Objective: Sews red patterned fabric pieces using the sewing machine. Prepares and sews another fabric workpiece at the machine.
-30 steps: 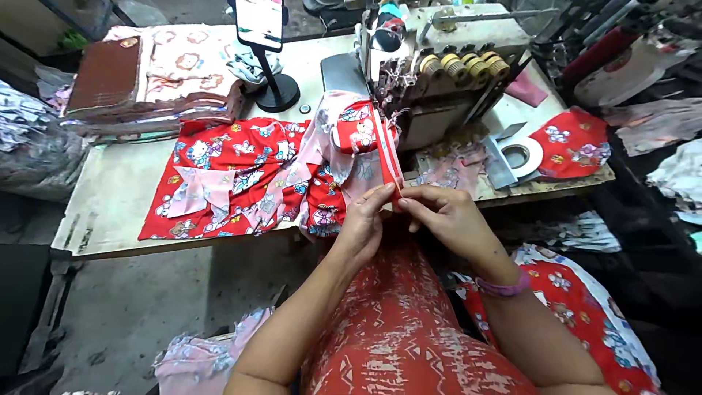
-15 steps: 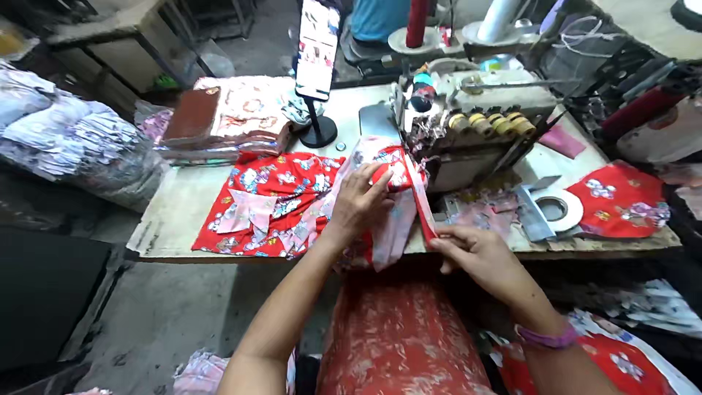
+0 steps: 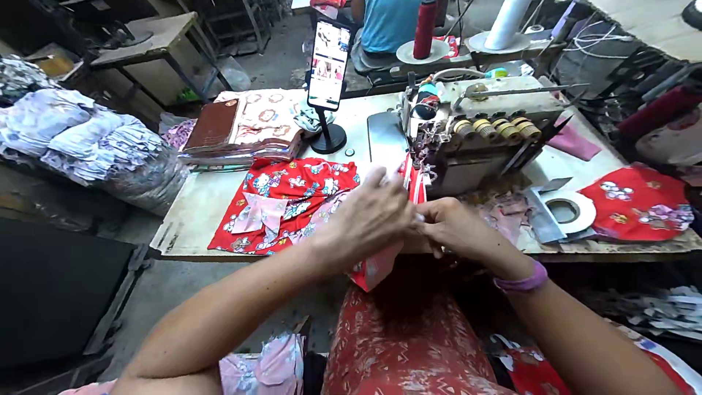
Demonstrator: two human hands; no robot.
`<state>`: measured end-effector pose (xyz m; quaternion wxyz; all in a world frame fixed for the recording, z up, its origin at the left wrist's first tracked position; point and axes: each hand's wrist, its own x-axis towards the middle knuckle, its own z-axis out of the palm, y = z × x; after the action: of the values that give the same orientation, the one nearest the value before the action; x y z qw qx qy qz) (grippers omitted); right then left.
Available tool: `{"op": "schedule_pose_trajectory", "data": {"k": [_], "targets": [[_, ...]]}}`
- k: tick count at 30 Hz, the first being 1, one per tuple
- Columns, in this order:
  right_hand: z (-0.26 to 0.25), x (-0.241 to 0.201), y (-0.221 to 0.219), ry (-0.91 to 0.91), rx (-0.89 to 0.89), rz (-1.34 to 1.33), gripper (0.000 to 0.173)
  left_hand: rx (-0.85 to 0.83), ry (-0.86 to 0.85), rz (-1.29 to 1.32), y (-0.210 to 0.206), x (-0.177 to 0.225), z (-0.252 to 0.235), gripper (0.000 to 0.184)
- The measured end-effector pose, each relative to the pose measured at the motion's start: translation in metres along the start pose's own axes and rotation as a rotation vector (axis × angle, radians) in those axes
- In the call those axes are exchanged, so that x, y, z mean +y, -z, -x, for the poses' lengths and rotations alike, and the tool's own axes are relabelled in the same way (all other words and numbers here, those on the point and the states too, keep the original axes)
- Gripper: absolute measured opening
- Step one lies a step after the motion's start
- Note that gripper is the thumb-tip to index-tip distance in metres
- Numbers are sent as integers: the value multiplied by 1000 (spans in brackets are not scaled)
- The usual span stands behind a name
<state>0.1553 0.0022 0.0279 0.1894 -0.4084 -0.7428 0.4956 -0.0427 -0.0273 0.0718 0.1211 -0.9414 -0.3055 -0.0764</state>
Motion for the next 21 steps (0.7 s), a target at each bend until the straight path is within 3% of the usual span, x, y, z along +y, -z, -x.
{"op": "schedule_pose_trajectory", "data": {"k": [2, 7, 12, 16, 21], "targets": [[4, 7, 1, -38, -24, -19, 17, -69, 36, 35, -3, -4, 0, 45], [8, 15, 4, -54, -17, -74, 13, 52, -193, 313, -18, 8, -16, 24], [12, 22, -2, 116, 62, -91, 10, 89, -336, 460, -31, 23, -27, 16], [26, 34, 7, 6, -89, -42, 14, -53, -184, 320, -15, 1, -9, 15], [33, 33, 1, 109, -48, -23, 11, -155, -144, 250, -13, -15, -4, 9]]}}
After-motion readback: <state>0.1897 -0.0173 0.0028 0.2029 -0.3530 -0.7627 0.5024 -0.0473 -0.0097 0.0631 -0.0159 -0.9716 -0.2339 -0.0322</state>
